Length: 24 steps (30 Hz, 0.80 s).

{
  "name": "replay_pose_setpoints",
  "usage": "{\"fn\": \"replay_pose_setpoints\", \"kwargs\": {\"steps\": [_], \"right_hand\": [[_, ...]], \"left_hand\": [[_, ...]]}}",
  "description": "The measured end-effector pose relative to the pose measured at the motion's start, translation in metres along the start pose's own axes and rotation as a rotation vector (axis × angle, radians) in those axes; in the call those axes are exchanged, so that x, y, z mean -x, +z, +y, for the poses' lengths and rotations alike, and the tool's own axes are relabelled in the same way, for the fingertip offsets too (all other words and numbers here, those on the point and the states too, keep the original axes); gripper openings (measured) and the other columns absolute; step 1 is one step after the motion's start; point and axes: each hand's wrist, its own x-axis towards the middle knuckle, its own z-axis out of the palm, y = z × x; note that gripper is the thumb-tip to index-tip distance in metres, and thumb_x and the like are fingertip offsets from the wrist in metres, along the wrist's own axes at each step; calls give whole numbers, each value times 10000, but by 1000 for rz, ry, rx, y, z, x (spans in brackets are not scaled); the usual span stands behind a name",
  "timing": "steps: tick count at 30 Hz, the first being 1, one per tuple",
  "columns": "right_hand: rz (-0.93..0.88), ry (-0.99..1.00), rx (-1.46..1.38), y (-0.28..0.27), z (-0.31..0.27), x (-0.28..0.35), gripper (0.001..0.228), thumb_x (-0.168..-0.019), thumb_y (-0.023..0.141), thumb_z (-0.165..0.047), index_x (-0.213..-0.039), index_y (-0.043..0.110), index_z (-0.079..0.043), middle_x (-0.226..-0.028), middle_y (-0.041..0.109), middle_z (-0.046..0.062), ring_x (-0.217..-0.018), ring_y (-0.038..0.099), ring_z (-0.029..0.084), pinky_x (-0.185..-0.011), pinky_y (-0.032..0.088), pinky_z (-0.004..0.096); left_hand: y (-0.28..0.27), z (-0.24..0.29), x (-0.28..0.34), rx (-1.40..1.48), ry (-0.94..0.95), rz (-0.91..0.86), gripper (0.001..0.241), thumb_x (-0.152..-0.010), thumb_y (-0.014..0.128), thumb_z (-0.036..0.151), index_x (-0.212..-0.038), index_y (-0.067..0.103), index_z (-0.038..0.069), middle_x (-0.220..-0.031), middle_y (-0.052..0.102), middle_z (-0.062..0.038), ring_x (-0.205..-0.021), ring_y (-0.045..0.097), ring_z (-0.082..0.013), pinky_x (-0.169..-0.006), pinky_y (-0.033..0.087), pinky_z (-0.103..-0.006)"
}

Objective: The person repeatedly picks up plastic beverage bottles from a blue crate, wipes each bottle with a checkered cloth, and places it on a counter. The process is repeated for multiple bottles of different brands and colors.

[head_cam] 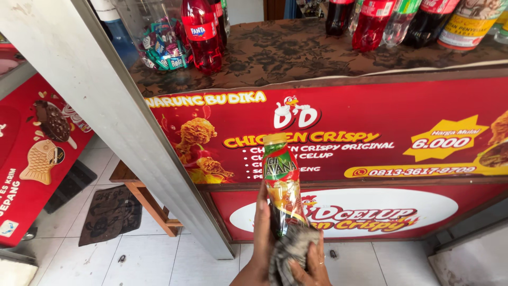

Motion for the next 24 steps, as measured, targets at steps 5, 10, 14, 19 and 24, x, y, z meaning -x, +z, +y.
{"fn": "replay_pose_setpoints", "kwargs": {"steps": [5, 10, 14, 19, 24], "right_hand": [[306, 294, -335, 10, 14, -20, 414, -948, 620, -171, -1306, 567, 28, -1573, 476, 199, -1468, 436, 428, -1216, 362, 487], [334, 327, -458, -21, 7, -54, 539, -985, 598, -150, -1452, 472, 87, -1507, 577, 214, -1410, 589, 342, -1201, 427, 390], [-60, 148, -174, -67, 8, -89, 500, -946, 521, -86, -1423, 467, 51, -1522, 483, 250, -1467, 439, 375, -1232, 268, 404], [8, 460, -585, -88, 17, -142, 553, -1058, 415, -203, -1506, 327, 109, -1504, 440, 233, -1406, 412, 319, -1169, 315, 391], [215, 1106, -1070, -94, 42, -159, 652, -1034, 368, -441, -1470, 458, 34, -1428, 596, 154, -1260, 585, 261, -1052, 458, 408]], "left_hand": [[29, -21, -5, 11, 205, -94, 778, -1031, 562, 433, -1636, 250, 56, -1391, 490, -186, -1210, 529, -271, -1011, 462, -429], [25, -46, -21, -141, 450, -163, 725, -1053, 537, 237, -1633, 162, 14, -1567, 428, -131, -1407, 456, -209, -1180, 371, -376], [25, -44, -16, -339, 469, -283, 706, -1066, 511, 134, -1623, 110, -31, -1591, 404, -167, -1447, 433, -225, -1200, 342, -381], [40, -36, -7, -395, 350, -385, 741, -1069, 528, 134, -1642, 93, -42, -1588, 411, -193, -1428, 443, -223, -1198, 342, -372], [44, -34, -6, -700, 525, -365, 711, -1080, 569, 203, -1652, 241, -66, -1689, 325, -182, -1568, 316, -257, -1285, 240, -399]]}}
